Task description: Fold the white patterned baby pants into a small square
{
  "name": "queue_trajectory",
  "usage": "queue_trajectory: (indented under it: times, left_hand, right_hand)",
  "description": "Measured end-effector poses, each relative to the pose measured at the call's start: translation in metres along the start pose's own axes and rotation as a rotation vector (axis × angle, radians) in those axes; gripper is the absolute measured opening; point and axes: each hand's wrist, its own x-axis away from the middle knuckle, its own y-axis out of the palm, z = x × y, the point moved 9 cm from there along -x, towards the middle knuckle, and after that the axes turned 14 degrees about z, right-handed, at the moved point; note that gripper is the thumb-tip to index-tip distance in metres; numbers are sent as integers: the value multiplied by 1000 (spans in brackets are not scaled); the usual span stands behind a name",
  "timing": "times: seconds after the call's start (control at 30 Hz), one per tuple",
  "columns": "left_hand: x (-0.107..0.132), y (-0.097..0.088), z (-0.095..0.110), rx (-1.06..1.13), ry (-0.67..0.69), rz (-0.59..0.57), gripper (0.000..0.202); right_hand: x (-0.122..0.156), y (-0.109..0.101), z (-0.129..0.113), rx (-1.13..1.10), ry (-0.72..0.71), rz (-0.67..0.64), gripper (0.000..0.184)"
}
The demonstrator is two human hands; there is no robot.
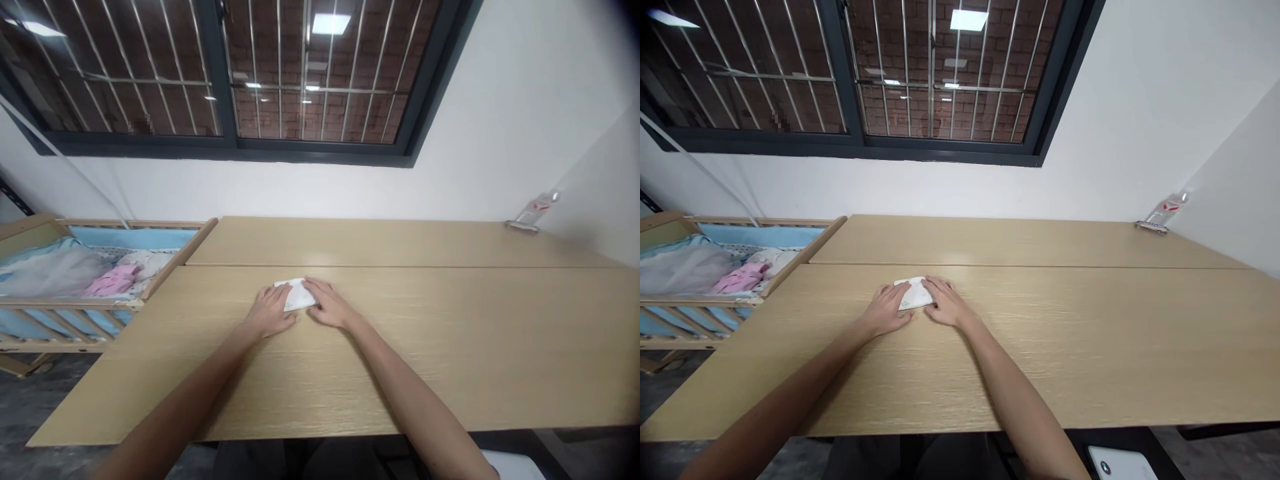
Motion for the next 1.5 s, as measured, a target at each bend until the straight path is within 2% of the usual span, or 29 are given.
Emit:
queue_trajectory:
  times: [0.17, 0.3, 0.43, 0.53, 0.6, 0.67, 0.73, 0.8, 1.0, 1.1, 1.2, 1.27, 1.33, 1.4, 1.5]
  left_hand:
    - [0, -5, -1, 24, 16, 19, 59]
    - [1, -8, -1, 60, 24, 47, 45]
    - [-2, -20, -4, 109, -21, 95, 27]
    - [-5, -36, -5, 144, -68, 130, 25]
    - [-6, -45, -5, 203, -117, 132, 27]
    - [-5, -49, -14, 373, -293, 124, 28]
    - [-1, -46, -25, 575, -516, 114, 32]
    - [3, -38, -31, 693, -648, 101, 39]
    - [15, -8, -28, 805, -733, -2, 55]
    - [21, -4, -23, 666, -645, -66, 60]
    - [20, -14, -20, 287, -493, -79, 49]
    - [15, -26, -14, 75, -385, -33, 38]
    - [10, -37, 0, -9, -258, 39, 34]
    - [9, -41, 23, 21, -127, 80, 35]
    - [18, -35, 62, 90, 42, 53, 42]
  right_hand:
    - [-3, -11, -8, 42, -33, 79, 62]
    - [-5, -18, -14, 15, -45, 132, 40]
    - [-7, -27, -6, -152, 92, 241, 19]
    - [-4, -29, 6, -430, 273, 303, 25]
    - [-2, -25, 6, -638, 346, 284, 35]
    - [-2, -19, 0, -773, 369, 227, 52]
    - [-2, -13, -4, -815, 378, 179, 67]
    - [-2, -9, -1, -814, 422, 189, 74]
    - [5, 0, 38, -777, 661, 368, 80]
    - [10, 5, 54, -660, 686, 400, 74]
    - [13, 6, 59, -534, 667, 430, 62]
    - [12, 1, 54, -498, 623, 433, 55]
    - [7, -9, 37, -471, 507, 407, 52]
    - [0, -19, 9, -421, 324, 329, 52]
    - [-3, -22, -34, -321, 71, 146, 52]
